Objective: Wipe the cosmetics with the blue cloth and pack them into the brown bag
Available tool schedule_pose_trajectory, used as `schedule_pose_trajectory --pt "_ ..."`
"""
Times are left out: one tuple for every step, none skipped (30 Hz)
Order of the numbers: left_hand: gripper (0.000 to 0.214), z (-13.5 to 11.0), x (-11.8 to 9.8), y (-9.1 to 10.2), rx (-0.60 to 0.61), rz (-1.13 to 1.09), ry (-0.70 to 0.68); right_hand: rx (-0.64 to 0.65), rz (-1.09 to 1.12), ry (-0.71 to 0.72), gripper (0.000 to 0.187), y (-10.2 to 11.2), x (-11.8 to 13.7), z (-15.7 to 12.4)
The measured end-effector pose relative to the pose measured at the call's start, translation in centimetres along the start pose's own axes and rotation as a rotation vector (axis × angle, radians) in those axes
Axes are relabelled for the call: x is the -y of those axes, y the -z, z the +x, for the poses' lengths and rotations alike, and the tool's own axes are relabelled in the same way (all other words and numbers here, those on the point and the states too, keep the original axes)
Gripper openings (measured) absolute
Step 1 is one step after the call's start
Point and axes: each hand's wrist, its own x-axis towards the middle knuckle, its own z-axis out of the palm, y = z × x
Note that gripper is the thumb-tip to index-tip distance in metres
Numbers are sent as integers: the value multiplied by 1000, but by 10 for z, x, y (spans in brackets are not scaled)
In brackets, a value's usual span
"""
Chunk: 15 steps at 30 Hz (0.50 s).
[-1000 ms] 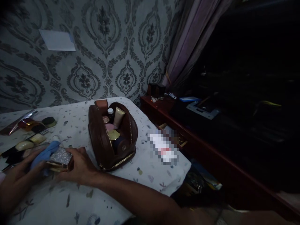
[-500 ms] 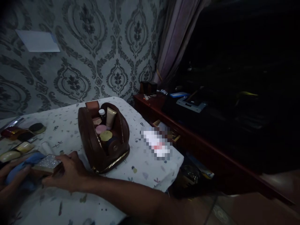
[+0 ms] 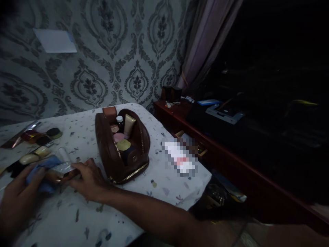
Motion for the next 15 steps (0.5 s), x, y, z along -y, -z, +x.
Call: schedule_pose_trajectory --pt "53 0 -6 0 49 -57 48 -13 -13 3 54 0 -1 0" --pt "55 -1 -10 0 81 -102 73 -24 -25 7 53 -1 -3 1" --pt "56 -1 -13 0 94 -147 64 -35 -34 7 52 -1 -4 1" --pt "57 -1 -15 -1 121 -182 44 -45 -40 13 49 0 -4 2" --pt "57 -1 -15 -1 126 -183 41 -56 -37 23 47 0 -5 3" --pt "57 -1 -14 -2 132 -192 35 -66 -31 34 45 1 -6 4" --pt "57 -1 -12 -2 146 -201 27 -67 -25 39 44 1 -6 4" --pt "55 -1 -10 -2 156 -207 19 -73 -22 36 43 1 -7 5" --pt "53 -1 -8 -2 169 -216 7 -74 -21 28 42 1 -7 6" --pt "52 -1 -6 -1 179 -222 -3 -77 -21 16 41 1 -7 7" --pt "50 -1 -5 -1 185 -226 -13 -81 -22 3 41 1 -7 7" --pt "49 -1 -4 -1 188 -230 -21 -83 -22 -7 40 0 -7 8" --pt "47 -1 -4 0 187 -234 -27 -88 -19 -10 39 -1 -7 8" --pt "46 -1 -4 0 185 -236 -33 -94 -14 -8 38 -1 -6 8" --pt "46 -1 -4 0 185 -239 -36 -99 -7 -2 37 -1 -6 9"
